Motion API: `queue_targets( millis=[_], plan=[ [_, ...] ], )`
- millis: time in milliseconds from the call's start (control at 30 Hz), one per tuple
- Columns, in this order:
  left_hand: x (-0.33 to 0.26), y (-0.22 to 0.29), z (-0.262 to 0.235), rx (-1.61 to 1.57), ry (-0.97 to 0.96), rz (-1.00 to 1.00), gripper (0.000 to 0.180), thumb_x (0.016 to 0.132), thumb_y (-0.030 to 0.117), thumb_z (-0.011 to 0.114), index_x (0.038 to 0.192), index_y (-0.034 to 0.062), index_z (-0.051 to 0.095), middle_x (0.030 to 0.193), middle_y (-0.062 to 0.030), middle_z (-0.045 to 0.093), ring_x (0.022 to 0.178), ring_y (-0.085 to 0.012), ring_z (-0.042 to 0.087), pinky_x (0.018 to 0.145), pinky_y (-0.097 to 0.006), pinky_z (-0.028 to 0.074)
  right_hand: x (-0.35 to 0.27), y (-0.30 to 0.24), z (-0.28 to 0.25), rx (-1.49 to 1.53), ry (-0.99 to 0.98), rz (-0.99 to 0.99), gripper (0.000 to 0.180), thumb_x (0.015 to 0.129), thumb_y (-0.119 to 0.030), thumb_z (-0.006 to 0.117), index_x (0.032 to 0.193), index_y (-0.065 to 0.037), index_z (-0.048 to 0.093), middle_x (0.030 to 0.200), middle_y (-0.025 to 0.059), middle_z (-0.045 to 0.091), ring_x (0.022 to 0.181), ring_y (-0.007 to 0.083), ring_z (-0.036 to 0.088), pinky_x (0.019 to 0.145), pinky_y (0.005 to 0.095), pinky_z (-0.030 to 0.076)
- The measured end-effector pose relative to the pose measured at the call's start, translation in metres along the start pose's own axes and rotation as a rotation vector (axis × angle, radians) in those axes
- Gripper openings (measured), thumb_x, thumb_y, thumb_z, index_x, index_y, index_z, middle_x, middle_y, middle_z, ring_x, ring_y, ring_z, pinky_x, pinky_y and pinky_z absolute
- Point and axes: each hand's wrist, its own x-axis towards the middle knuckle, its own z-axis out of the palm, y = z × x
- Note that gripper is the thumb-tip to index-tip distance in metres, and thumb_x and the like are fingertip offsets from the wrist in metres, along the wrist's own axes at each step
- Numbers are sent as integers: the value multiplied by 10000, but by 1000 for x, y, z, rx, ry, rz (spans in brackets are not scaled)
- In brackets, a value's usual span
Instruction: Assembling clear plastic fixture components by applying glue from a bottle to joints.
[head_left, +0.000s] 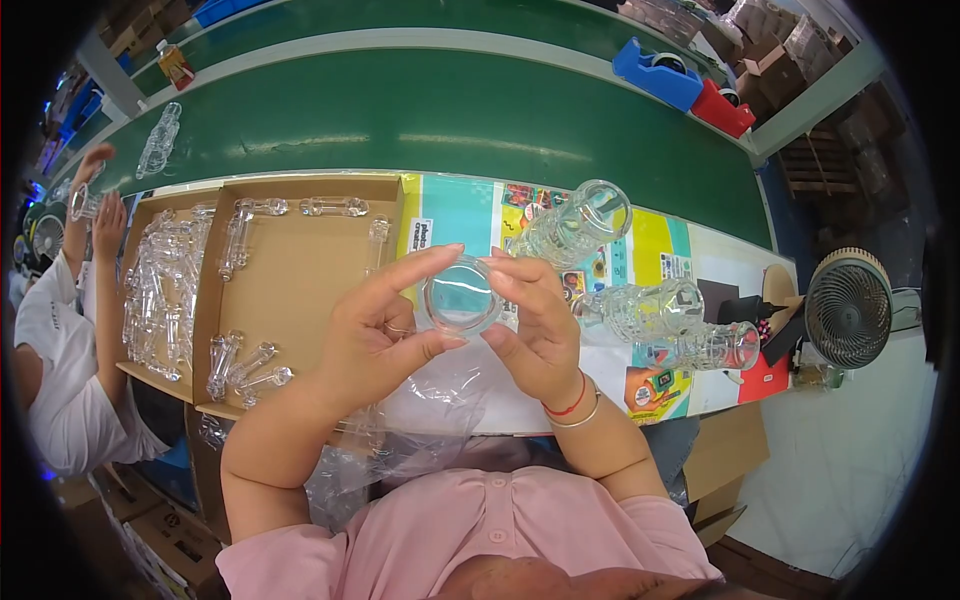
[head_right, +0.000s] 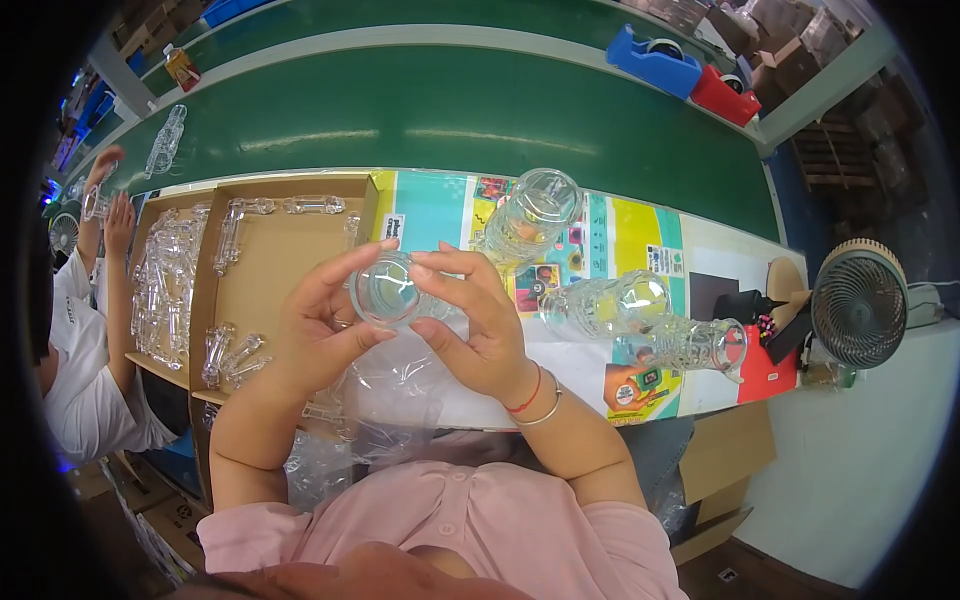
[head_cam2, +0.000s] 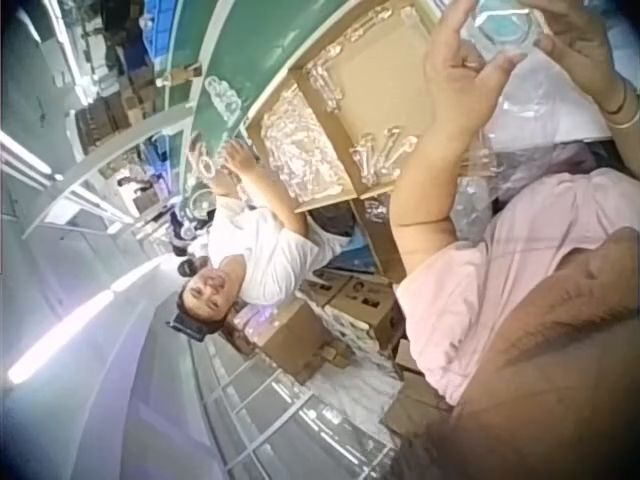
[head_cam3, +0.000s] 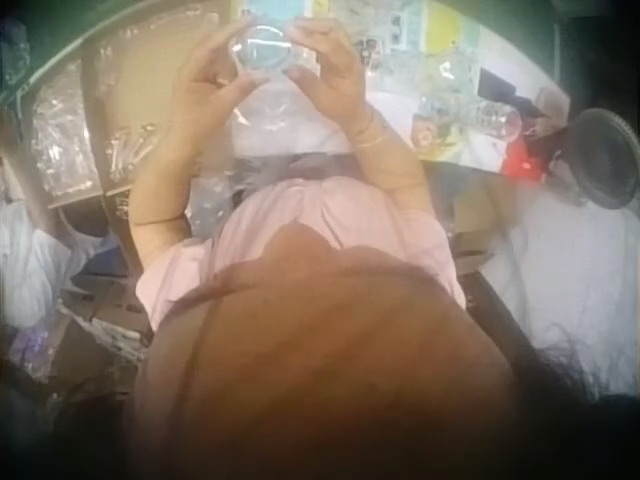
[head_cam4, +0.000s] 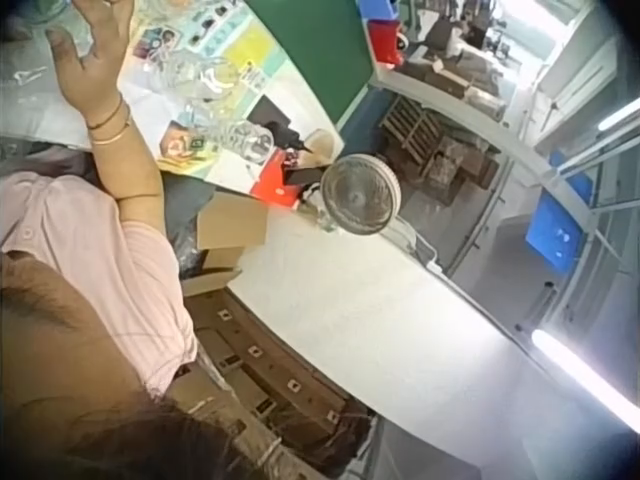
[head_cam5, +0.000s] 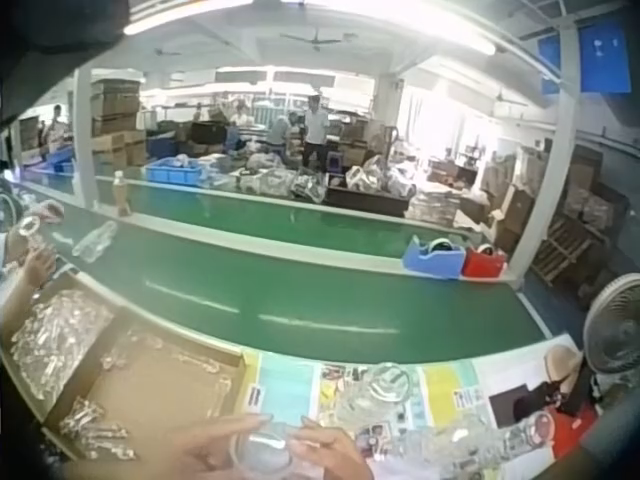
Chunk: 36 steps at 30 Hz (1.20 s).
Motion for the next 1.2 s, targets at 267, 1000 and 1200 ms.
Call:
queue_targets(
  millis=[267,1000,1200],
  plan=[
    [1,-7,2,41,110,-94,697,652,34,778,1279,56,474,677,66,467,492,6,304,438,-163,246,-2,0,2,-97,-22,22,440,842,-94,590,1251,5,460,1190,156,482,1119,256,459,967,367,349],
    [14,-5,-24,-202,-260,-103,655,588,39,821,1174,38,529,1153,-21,567,578,2,320,535,-152,343,-26,-9,4,-252,-35,-148,467,792,-10,628,1228,-44,462,1200,137,449,1113,240,452,973,351,336],
    [15,-12,-27,-210,-333,-88,720,550,28,825,1190,5,495,1163,-90,546,1115,-189,499,966,-309,398,-30,-26,10,-382,6,-169,457,739,-12,672,1164,-56,510,1128,157,515,1013,276,510,864,345,415]
  ],
)
